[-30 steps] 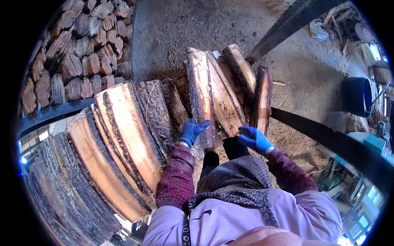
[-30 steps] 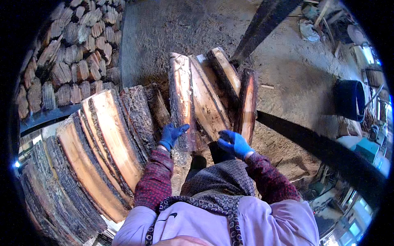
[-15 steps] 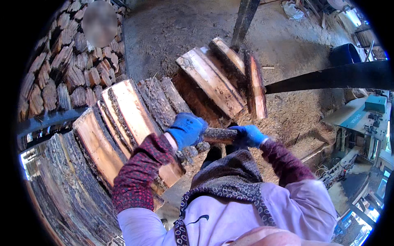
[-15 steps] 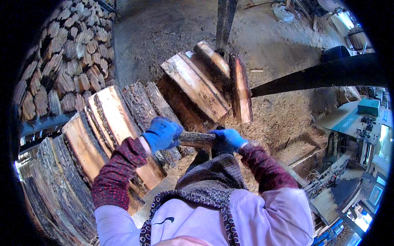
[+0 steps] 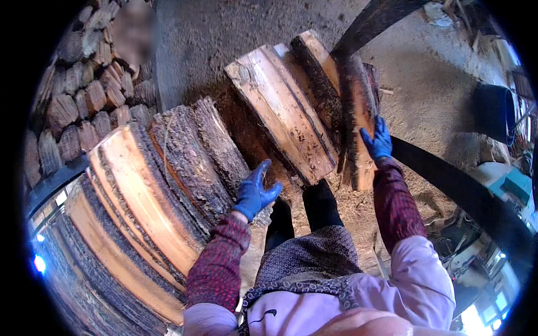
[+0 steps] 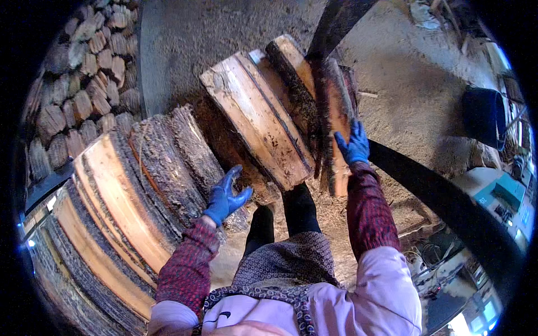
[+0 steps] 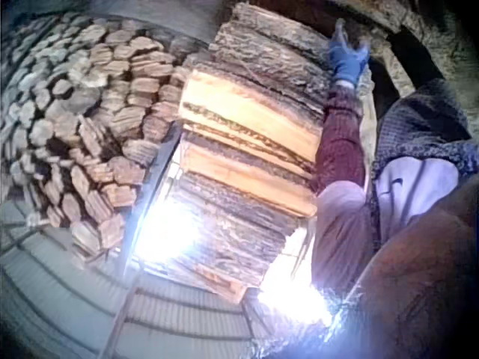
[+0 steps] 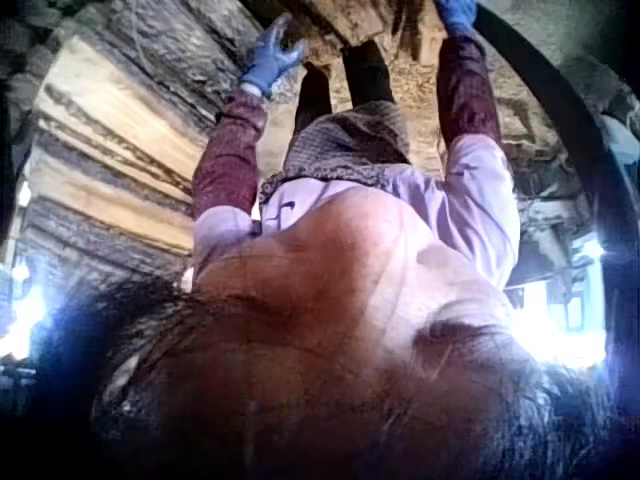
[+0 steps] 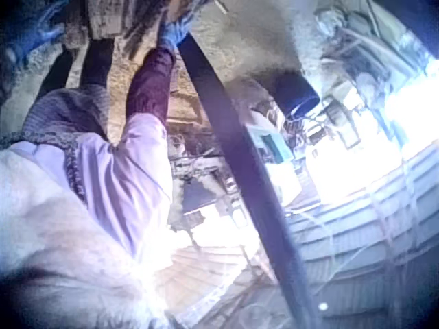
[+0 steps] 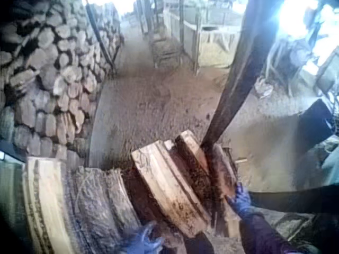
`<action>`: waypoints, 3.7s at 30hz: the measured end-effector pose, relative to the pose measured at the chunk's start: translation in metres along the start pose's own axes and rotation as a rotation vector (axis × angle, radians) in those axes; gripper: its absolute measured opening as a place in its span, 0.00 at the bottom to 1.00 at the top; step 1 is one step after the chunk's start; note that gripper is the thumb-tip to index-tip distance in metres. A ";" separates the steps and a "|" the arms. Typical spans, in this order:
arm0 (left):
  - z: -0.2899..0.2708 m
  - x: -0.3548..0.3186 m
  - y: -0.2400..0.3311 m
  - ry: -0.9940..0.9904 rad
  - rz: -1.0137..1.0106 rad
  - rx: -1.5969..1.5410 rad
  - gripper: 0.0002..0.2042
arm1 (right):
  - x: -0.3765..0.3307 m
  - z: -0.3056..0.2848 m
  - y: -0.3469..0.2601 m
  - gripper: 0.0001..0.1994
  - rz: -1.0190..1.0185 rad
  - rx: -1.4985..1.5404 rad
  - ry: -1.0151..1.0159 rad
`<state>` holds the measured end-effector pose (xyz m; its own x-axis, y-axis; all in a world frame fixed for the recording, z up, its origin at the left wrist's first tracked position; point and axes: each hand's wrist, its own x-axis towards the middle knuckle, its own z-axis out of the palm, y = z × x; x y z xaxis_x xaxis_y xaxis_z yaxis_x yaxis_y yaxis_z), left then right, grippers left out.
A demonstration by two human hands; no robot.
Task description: The person picks up pieces of wood from a pile on the floor and stacks them onto a large, organized pile of firewood. The person wears blue gloves and handles the wood by hand, moving from the floor to the stack repeatedly.
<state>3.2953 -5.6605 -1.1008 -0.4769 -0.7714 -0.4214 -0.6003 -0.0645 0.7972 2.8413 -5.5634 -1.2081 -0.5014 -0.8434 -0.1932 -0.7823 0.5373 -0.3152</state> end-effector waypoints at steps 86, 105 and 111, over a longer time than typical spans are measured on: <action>0.283 -0.618 0.412 -1.387 1.227 -0.164 0.30 | -1.000 -0.570 0.370 0.41 0.878 0.871 1.031; -0.062 -0.333 0.137 -0.227 0.452 0.175 0.30 | -0.729 -0.258 0.033 0.23 0.753 0.726 0.246; -0.186 -0.231 0.115 0.448 0.351 1.011 0.32 | -0.496 -0.163 -0.085 0.21 0.581 1.224 -0.552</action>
<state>3.4556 -5.6079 -0.8313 -0.5699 -0.8148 0.1065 -0.8159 0.5765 0.0450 3.0963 -5.1899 -0.9337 -0.2073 -0.5612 -0.8013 0.4137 0.6920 -0.5917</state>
